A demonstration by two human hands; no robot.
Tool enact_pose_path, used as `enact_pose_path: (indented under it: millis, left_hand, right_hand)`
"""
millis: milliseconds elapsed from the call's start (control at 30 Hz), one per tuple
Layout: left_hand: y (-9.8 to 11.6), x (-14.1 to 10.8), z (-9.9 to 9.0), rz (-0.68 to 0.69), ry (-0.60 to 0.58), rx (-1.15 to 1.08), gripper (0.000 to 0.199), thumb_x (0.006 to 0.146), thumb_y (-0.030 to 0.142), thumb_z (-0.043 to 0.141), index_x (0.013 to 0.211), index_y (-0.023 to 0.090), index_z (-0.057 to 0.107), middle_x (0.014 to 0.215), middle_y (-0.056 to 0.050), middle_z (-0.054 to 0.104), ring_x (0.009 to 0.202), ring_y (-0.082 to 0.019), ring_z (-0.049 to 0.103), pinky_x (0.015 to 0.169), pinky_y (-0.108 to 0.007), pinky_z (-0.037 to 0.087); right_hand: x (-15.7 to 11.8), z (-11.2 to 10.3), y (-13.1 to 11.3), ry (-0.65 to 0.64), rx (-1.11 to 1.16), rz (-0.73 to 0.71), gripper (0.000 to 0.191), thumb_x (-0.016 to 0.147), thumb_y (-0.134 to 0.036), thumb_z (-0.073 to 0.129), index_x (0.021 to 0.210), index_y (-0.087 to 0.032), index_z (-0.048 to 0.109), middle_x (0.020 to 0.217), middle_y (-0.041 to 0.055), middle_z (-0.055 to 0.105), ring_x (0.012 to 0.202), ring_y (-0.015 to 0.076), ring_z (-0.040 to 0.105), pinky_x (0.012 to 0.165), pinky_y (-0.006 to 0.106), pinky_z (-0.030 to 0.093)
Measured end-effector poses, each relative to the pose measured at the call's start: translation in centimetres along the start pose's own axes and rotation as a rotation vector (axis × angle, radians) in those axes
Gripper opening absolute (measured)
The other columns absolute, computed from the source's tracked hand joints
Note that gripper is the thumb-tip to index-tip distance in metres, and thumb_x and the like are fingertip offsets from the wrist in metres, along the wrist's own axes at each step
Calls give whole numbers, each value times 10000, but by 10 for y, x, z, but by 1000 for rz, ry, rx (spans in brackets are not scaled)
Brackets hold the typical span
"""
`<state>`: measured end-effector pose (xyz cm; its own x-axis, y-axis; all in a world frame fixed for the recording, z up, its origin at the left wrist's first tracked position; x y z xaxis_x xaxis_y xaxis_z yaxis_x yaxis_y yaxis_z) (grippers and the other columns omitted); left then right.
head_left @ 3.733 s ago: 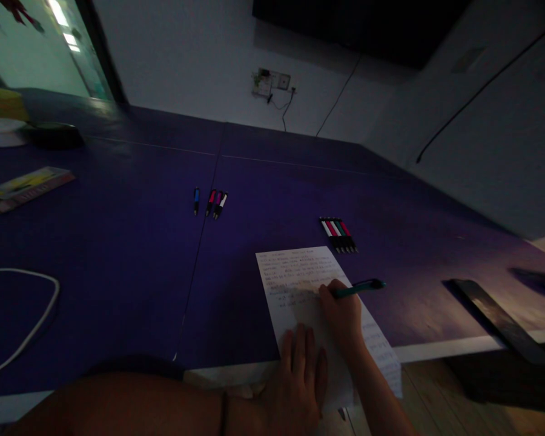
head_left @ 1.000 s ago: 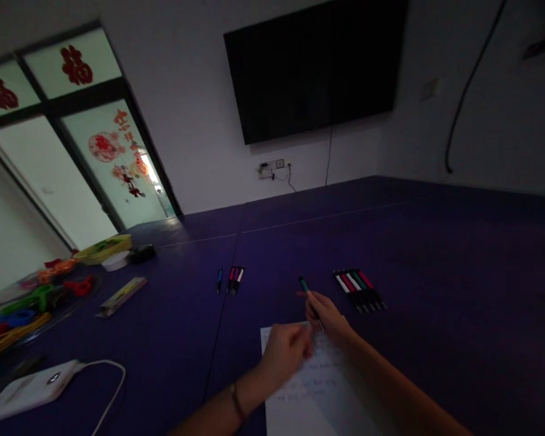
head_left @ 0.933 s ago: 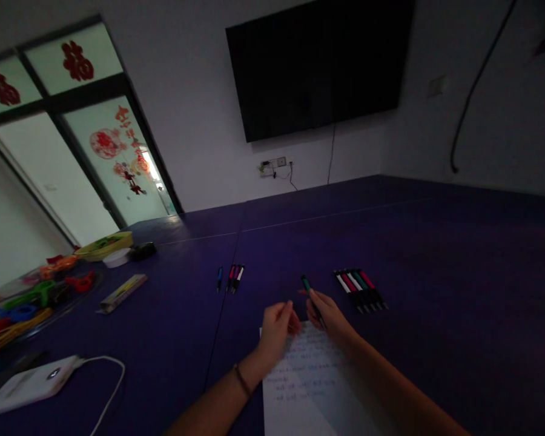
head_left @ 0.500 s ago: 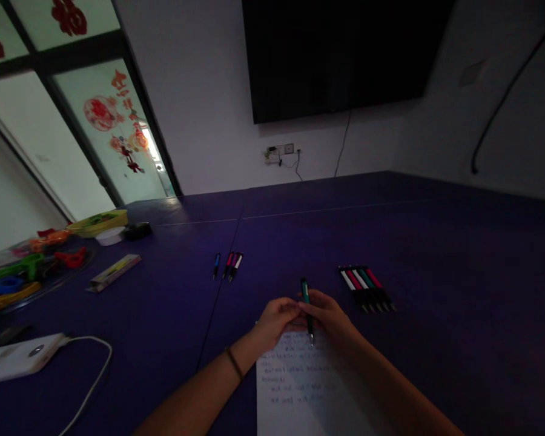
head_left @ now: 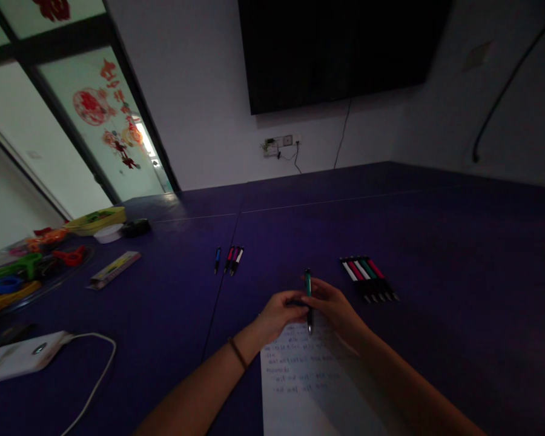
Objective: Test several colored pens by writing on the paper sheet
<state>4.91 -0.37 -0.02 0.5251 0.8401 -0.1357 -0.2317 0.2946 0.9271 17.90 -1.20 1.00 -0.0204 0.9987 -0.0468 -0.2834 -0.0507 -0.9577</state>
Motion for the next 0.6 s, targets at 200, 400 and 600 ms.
enact_pose_path:
  millis: [200, 400, 600]
  left_hand:
    - [-1, 0, 0, 14, -14, 23, 342, 567, 214, 692, 891, 130, 621, 857, -59, 580, 735, -120, 523, 676, -259, 380]
    - [0, -2, 2, 37, -24, 47, 280, 560, 232, 702, 808, 120, 635, 764, -35, 587, 660, -96, 509, 672, -248, 373]
    - [2, -4, 4, 3, -7, 7, 270, 574, 238, 696, 796, 102, 626, 800, -69, 607, 715, -142, 550, 737, -297, 401]
  right_hand:
    - [2, -4, 3, 9, 56, -15, 543, 461, -211, 738, 968, -190, 545, 706, -22, 622, 644, 127, 563, 632, 258, 409]
    - [3, -4, 7, -56, 185, 37, 562, 484, -174, 724, 1011, -215, 534, 819, 6, 643, 730, 141, 585, 711, 282, 418]
    - [4, -4, 9, -124, 318, 44, 614, 501, -128, 707, 1068, -249, 504, 1022, 44, 607, 1000, 187, 521, 778, 298, 420]
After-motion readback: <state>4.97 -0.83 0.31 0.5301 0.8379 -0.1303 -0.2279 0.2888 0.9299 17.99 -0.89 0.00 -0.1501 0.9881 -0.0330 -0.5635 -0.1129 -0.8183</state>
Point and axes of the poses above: each hand's wrist, its own x-axis towards the middle knuckle, its own z-axis out of the palm, y = z × x, the point moved 1 cm from there along x, towards the middle knuckle
